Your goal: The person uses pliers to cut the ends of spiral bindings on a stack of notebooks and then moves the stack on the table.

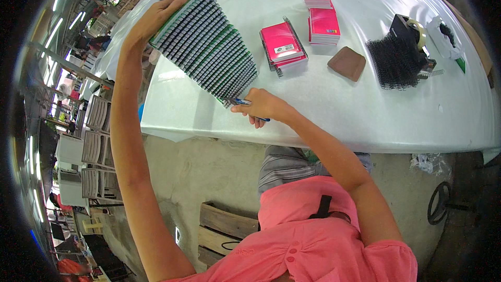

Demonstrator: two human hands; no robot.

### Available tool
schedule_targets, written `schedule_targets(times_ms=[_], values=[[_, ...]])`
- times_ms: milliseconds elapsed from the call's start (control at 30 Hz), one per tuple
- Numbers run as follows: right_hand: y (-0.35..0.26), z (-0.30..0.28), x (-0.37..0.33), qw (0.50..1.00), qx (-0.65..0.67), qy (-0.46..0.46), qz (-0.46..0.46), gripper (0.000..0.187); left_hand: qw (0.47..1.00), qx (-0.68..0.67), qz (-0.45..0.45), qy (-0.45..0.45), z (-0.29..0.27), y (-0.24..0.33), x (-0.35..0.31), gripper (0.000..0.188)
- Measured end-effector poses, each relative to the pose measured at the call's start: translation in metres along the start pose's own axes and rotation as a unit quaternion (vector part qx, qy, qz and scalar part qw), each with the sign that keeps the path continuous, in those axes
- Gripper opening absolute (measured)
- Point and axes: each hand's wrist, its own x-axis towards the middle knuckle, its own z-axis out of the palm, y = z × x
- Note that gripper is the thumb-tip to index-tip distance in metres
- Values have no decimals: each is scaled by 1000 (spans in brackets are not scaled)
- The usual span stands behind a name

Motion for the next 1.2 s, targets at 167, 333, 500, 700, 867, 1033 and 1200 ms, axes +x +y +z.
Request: schedule_targets(times_ms=[167, 333, 500, 700, 867, 1033, 1200], values=[[31, 29, -7, 762, -418, 401, -289, 42, 1000, 18, 6, 6, 0, 0, -1, 70], [33, 21, 0, 687, -481, 395, -374, 37, 999, -45, -21, -19, -3, -1, 1, 65], [32, 15, 10, 657, -523, 385, -385, 41, 998, -52, -19, -1, 2, 2, 0, 67], [31, 11, 13, 654, -515, 372, -410, 33, 999, -21, -25, -12, 0, -6, 1, 62], [23, 19, 7, 840, -396, 281, -242, 37, 999, -28, -29, -23, 0, -1, 1, 60], [-11, 12, -7, 955, -275, 102, -49, 46, 999, -43, -26, 1, 1, -3, 1, 68], [29, 24, -7, 786, -441, 352, -253, 43, 999, -34, -27, -26, -1, 3, 2, 58]])
